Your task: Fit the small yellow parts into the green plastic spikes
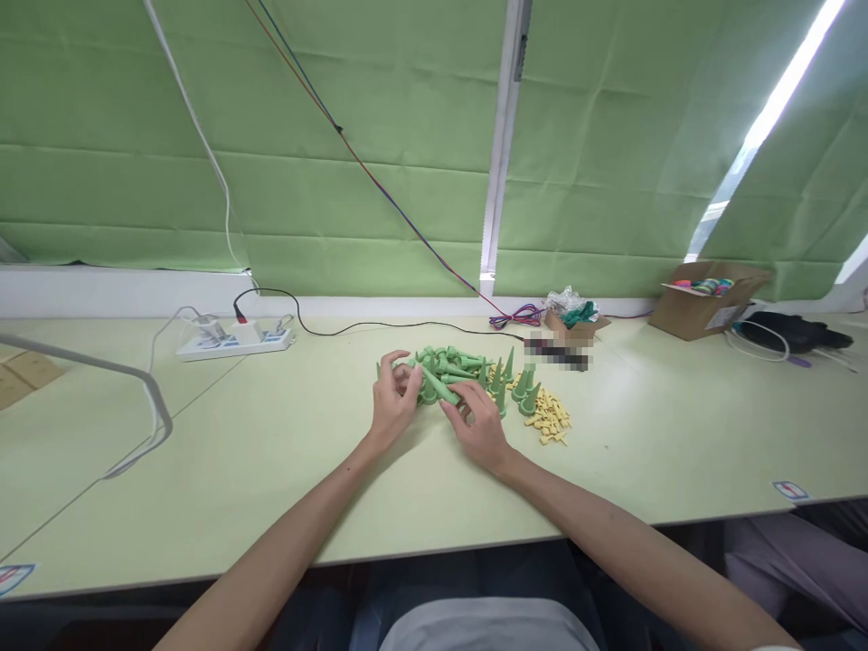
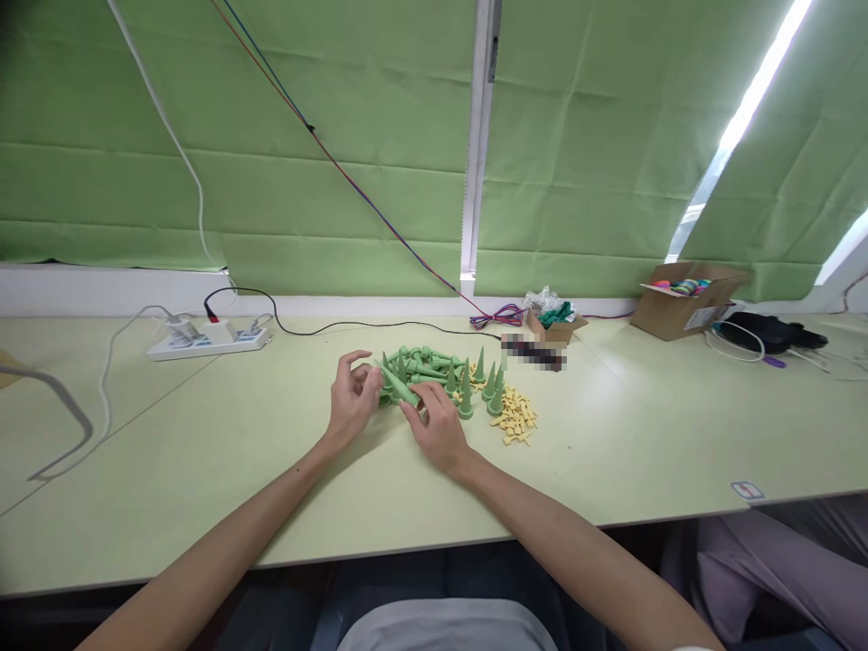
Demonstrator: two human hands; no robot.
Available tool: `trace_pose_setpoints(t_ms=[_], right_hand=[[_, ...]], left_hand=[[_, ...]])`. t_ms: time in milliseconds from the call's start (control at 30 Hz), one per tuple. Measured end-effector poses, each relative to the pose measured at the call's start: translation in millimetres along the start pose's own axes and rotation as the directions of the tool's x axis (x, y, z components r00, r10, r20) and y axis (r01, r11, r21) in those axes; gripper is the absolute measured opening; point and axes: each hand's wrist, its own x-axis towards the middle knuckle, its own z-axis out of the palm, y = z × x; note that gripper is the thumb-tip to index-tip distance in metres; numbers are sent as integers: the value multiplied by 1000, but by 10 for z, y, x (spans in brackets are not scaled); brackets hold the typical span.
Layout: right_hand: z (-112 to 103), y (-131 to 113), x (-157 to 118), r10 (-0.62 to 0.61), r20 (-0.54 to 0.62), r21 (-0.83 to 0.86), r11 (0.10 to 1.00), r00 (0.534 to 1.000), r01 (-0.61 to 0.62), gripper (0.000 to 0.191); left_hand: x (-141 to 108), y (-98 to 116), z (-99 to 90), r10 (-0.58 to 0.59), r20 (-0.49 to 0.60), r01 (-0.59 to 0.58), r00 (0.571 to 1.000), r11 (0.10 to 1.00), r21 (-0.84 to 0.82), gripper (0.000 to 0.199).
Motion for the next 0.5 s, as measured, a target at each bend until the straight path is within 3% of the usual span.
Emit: trace_pose_setpoints(t_ms=[133, 267, 400, 500], right_hand=[[12, -9, -8, -10, 19, 6, 1000, 1000, 10, 28], [27, -3, -14, -18, 81, 32, 999, 997, 16, 28], [11, -29, 0, -53, 116, 19, 999, 992, 51, 27], [-41, -86, 58, -34, 74, -12, 999, 997, 35, 27]], left_hand=[[-11, 6, 38, -111, 77, 113, 991, 993, -30, 38], [-46, 24, 64, -133, 191, 119, 973, 989, 83, 36], [-51, 11, 63, -126, 164, 107, 978, 987, 120, 40], [-28, -15, 47, -102, 132, 81, 986, 985, 152, 42]])
